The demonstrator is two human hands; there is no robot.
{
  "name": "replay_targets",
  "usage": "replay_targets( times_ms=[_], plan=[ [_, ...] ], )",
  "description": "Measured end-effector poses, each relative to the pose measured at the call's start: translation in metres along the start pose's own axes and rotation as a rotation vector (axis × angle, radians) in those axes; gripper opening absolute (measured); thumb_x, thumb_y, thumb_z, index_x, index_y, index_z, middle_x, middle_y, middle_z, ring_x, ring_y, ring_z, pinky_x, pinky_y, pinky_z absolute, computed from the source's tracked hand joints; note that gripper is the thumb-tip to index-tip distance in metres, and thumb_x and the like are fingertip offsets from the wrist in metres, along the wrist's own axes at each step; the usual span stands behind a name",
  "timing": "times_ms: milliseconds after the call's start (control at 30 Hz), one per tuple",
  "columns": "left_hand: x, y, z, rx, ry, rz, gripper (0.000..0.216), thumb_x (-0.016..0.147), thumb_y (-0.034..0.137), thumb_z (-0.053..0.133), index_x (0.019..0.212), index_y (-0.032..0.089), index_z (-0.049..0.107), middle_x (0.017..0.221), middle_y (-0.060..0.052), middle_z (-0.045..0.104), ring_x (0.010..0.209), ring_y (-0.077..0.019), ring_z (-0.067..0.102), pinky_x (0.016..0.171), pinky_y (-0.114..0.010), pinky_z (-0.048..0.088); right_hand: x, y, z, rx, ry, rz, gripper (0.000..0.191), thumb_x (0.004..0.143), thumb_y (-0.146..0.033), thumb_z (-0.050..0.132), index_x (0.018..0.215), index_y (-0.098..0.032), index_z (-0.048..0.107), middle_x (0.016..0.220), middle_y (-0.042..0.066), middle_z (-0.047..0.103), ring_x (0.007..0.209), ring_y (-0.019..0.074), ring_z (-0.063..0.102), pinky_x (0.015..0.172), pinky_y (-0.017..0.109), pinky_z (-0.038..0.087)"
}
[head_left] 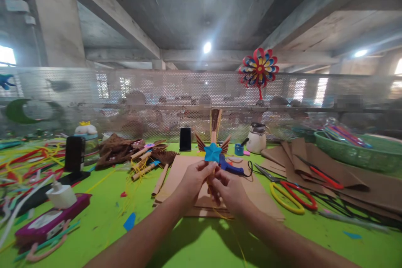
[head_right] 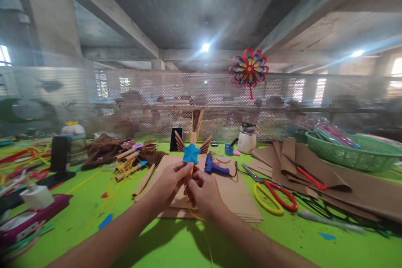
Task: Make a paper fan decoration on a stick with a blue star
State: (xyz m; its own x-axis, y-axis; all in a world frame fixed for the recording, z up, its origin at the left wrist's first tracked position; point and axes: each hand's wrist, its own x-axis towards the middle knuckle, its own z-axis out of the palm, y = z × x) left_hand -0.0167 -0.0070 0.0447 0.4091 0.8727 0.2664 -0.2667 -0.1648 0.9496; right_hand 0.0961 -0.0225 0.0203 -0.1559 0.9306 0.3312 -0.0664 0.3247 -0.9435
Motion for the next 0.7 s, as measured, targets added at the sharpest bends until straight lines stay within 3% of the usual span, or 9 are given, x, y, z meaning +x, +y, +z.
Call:
replay_targets(
  times_ms=[333, 533, 700],
  plan=[
    [0.007, -0.001, -0.010, -0.090, 0.138, 0.025, 0.029, 0.069, 0.036, 0.065, 0.082, 0.010, 0.064, 0.075, -0.009, 0.066, 0.068, -0.0165, 0.060, 0.067, -0.029, 0.045, -0.002, 0.000, -0.001, -0.093, -0.062, 0.032, 0.037, 0.070, -0.051, 0.055, 0.065, -0.015, 0.052, 0.045, -0.004, 0.050, 0.034, 0.0065, 0.041, 0.035, 0.019, 0.031],
    [0.010, 0.001, -0.019, -0.156, 0.170, 0.038, 0.029, 0.070, 0.035, 0.065, 0.085, 0.010, 0.064, 0.080, -0.010, 0.067, 0.076, -0.0187, 0.060, 0.073, -0.030, 0.044, -0.004, 0.002, -0.001, -0.088, -0.092, 0.156, 0.035, 0.062, -0.049, 0.063, 0.063, -0.015, 0.052, 0.040, -0.006, 0.045, 0.032, 0.0051, 0.035, 0.034, 0.018, 0.026],
    [0.011, 0.005, -0.024, -0.180, 0.208, 0.039, 0.028, 0.071, 0.034, 0.064, 0.084, 0.010, 0.063, 0.079, -0.011, 0.068, 0.077, -0.0196, 0.061, 0.074, -0.032, 0.044, -0.006, -0.004, -0.005, -0.146, -0.077, 0.090, 0.037, 0.071, -0.051, 0.053, 0.059, -0.016, 0.052, 0.043, -0.005, 0.044, 0.034, 0.0054, 0.034, 0.035, 0.019, 0.026]
  ],
)
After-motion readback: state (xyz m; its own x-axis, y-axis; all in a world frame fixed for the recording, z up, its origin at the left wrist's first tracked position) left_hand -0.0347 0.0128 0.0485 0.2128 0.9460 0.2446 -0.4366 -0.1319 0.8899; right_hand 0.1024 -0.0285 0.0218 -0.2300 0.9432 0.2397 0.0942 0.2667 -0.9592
